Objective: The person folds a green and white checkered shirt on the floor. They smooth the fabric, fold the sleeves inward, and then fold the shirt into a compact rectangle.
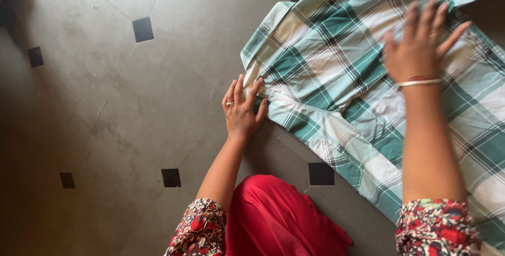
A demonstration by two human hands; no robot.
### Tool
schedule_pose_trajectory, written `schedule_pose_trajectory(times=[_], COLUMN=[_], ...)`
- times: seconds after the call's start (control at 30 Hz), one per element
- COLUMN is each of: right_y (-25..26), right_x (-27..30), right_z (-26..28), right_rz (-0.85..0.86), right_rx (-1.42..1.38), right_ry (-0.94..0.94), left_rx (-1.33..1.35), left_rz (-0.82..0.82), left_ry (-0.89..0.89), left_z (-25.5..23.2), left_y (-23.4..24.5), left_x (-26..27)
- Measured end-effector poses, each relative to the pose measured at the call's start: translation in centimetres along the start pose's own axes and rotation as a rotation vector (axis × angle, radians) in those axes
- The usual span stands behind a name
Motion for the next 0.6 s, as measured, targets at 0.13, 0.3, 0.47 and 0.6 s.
schedule_pose_trajectory(times=[0.13,0.3,0.47,0.6], right_y=[-4.1,-5.9,-2.7,-0.9], right_x=[6.3,9.5,1.2,-3.5], right_z=[7.3,9.9,1.9,-1.3], right_rz=[0.016,0.188,0.137,-0.006], right_rx=[0.122,-0.176,-0.098,-0.022], right_ry=[0.374,0.568,0.34,0.24], left_rx=[-0.008,0.009,0.007,0.001], left_rz=[-0.002,0.007,0.01,0.003], left_ry=[-0.01,0.004,0.014,0.014], left_z=[0.1,-0.4,-0.4,-0.2], left_y=[-0.4,-0.2,0.0,0.0], left_x=[0.2,-0.3,-0.1,-0.2])
Point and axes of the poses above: each hand's wrist, its own x-axis away from the middle knuckle, its own y-axis out of the back of the hand, z = x × y, the point moved 1 cm from there along -x, towards the middle knuckle, and after that the axes turned 14 degrees about -z, right-handed, at the moved point
